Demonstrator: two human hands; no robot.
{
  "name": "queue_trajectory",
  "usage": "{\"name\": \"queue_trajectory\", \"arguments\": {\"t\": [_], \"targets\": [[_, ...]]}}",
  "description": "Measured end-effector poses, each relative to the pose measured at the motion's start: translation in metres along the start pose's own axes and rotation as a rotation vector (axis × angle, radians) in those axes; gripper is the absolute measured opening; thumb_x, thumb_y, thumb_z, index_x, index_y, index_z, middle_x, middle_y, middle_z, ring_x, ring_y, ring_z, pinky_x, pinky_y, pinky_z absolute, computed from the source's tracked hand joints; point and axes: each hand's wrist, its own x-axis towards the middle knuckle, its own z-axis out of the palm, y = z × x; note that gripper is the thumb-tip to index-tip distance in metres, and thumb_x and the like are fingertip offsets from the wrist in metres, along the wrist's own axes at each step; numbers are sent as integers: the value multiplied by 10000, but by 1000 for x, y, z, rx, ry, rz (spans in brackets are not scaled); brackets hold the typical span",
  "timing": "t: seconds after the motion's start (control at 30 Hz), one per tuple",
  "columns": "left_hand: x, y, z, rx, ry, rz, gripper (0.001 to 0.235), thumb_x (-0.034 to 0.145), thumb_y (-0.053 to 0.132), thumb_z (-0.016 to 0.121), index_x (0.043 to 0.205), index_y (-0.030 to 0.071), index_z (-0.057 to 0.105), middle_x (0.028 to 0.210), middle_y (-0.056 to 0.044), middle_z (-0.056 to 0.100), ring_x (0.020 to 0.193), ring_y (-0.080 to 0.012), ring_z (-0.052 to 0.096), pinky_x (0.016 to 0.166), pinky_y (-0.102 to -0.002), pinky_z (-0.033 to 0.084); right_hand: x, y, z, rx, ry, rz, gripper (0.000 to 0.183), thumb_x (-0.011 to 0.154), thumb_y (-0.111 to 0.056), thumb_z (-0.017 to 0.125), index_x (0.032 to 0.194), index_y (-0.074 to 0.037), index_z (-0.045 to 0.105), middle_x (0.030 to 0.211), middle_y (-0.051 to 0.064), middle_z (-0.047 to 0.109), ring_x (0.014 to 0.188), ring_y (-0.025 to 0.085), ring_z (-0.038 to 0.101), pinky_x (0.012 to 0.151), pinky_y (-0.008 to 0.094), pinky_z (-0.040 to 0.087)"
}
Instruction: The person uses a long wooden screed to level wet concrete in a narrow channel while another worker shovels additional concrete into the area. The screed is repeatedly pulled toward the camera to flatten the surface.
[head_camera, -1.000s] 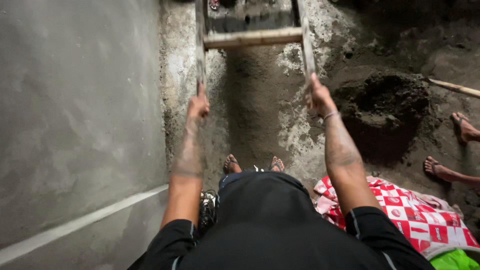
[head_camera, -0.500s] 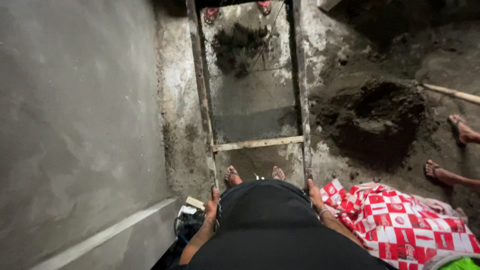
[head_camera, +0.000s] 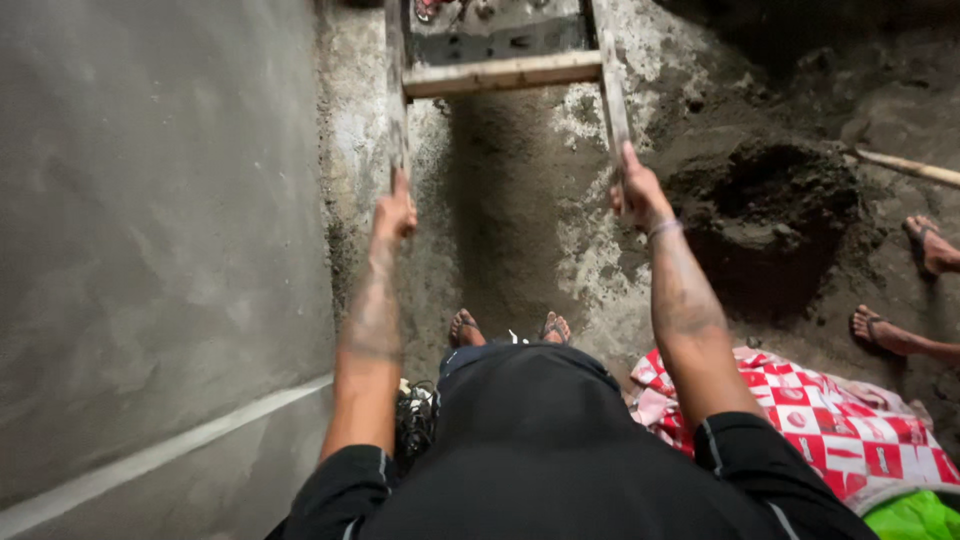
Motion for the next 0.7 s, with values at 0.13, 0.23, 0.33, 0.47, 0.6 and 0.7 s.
{"name": "queue_trajectory", "arguments": {"t": [0.13,0.23,0.33,0.47,0.6,0.7], "targets": [[-70,-132,-14,122,-109,43,594,1114,574,388,914,68,627,556,-52,521,464,-133,530,447,-304,382,-79,115,-14,-368,21,-173,921,1063,-791,312,1082,22,744,955,291,724,993,433,719,904,570,532],[-141,-219,-19,575,-36,301,497,1046,353,493,1477,105,508,723,-54,518,558,-161,546,523,-327,401,-90,253,-57,-340,9,-60,886,1099,-718,306,1193,60,718,1148,316,687,1186,467,617,1053,577,446],[-189,-244,-39,675,-24,82,720,899,598,458,1431,127,574,977,-116,637,850,-296,625,777,-422,449,-117,318,-66,-404,-38,-3,842,1112,-623,278,1199,90,718,1203,344,686,1252,519,566,1078,609,392],[-193,-224,-46,412,-165,-502,1111,820,1017,336,1143,67,814,1205,-168,765,1205,-356,674,1063,-475,474,-135,319,-69,-557,-128,-42,719,1115,-430,230,1212,156,635,1108,426,690,1180,610,566,1051,689,334],[-122,-154,-29,229,-184,-259,671,1118,562,371,822,57,699,592,-27,584,538,-145,560,589,-327,461,-16,254,-65,-234,-106,119,730,1114,-710,316,818,-131,648,647,63,604,572,263,604,646,482,508],[-42,-92,-16,292,-171,-132,794,1002,814,328,692,133,593,598,-40,607,557,-163,611,582,-373,479,-44,105,-11,-529,-19,-60,1026,1045,-817,295,1371,105,606,1433,334,567,1411,446,487,1184,583,346]]}}
